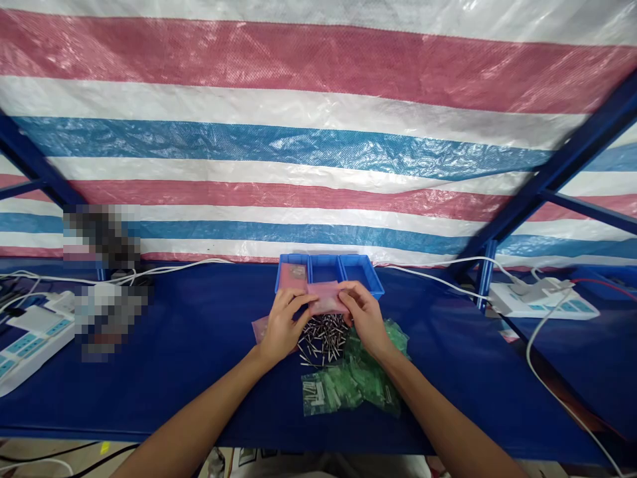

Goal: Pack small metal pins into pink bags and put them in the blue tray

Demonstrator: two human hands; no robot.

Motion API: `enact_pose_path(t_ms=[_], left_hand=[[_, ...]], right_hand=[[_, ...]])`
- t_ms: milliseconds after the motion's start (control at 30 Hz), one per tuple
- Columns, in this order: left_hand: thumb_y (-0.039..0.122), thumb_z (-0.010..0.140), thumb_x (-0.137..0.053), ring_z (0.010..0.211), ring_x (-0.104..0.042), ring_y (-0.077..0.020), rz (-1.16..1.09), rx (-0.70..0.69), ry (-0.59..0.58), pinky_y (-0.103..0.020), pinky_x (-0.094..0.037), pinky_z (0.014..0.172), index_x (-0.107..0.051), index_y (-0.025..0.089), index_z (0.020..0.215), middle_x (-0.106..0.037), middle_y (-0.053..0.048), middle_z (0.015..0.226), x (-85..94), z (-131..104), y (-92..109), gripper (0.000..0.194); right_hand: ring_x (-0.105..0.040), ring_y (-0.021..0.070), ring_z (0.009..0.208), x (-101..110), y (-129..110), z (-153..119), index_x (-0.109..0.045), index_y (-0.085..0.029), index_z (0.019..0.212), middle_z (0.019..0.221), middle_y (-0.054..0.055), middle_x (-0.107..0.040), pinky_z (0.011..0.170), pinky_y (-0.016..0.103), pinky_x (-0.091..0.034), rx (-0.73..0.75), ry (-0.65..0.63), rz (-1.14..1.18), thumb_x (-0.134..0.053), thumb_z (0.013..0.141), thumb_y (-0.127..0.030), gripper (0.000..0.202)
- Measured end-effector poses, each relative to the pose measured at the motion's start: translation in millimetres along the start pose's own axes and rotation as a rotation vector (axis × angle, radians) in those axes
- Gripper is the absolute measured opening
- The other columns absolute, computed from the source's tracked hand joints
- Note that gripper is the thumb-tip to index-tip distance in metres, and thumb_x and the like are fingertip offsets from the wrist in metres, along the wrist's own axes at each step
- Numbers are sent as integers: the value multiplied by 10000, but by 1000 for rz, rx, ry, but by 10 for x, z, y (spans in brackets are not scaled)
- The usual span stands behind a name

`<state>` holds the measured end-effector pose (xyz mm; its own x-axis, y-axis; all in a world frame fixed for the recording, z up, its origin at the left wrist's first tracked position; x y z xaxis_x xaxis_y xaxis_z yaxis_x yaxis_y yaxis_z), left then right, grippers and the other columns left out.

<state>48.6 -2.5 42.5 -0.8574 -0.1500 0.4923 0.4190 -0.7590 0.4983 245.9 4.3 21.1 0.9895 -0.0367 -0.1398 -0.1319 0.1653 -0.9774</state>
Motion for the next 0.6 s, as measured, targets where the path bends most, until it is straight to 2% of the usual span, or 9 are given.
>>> enact_pose_path(t_ms=[100,233,367,500,600], left_hand=[[265,1052,-624,1040,-611,-224,13,50,39,-356,-504,927,-727,244,1160,-654,-63,1072,39,14,-12,151],[281,1053,-619,1018,-601,-217,0,76,62,-347,-498,914,-703,212,1030,-651,-57,1056,56,30,-11,111],[282,1046,-626,987,-600,-208,-46,116,81,-355,-493,891,-644,187,809,-657,-61,1044,59,33,-38,256],[272,1044,-627,1066,-618,-222,-95,145,96,-372,-516,884,-695,187,751,-666,-89,1259,70,46,-61,313],[258,1037,-636,1156,-616,-248,-101,134,90,-398,-530,899,-745,200,783,-628,-80,1443,87,64,-49,281]], right_hand=[[-387,111,464,-26,-3,-9,-704,-235,906,620,-37,-517,431,250,-330,-3,-31,-28,-653,966,-446,224],[-389,95,482,-53,15,-15,-690,-232,903,705,-32,-557,426,236,-332,-10,-41,-15,-717,923,-450,221],[-402,88,447,-77,32,-16,-663,-229,906,661,-53,-510,407,232,-321,-15,-63,-44,-768,891,-518,308],[-351,82,392,-95,36,-20,-572,-248,915,557,-98,-438,378,214,-271,-68,-66,5,-762,902,-536,345],[-339,74,388,-86,15,-26,-537,-267,959,607,-101,-482,364,204,-280,-90,-36,62,-803,867,-502,366]])
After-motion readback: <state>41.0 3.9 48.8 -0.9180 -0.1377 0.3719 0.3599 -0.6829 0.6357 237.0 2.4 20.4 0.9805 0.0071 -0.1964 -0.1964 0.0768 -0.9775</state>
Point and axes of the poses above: each hand's wrist, its own z-axis towards the middle knuckle, its own x-axis out of the back of the hand, y = z × x, the point moved 6 cm from there along z, towards the middle knuckle
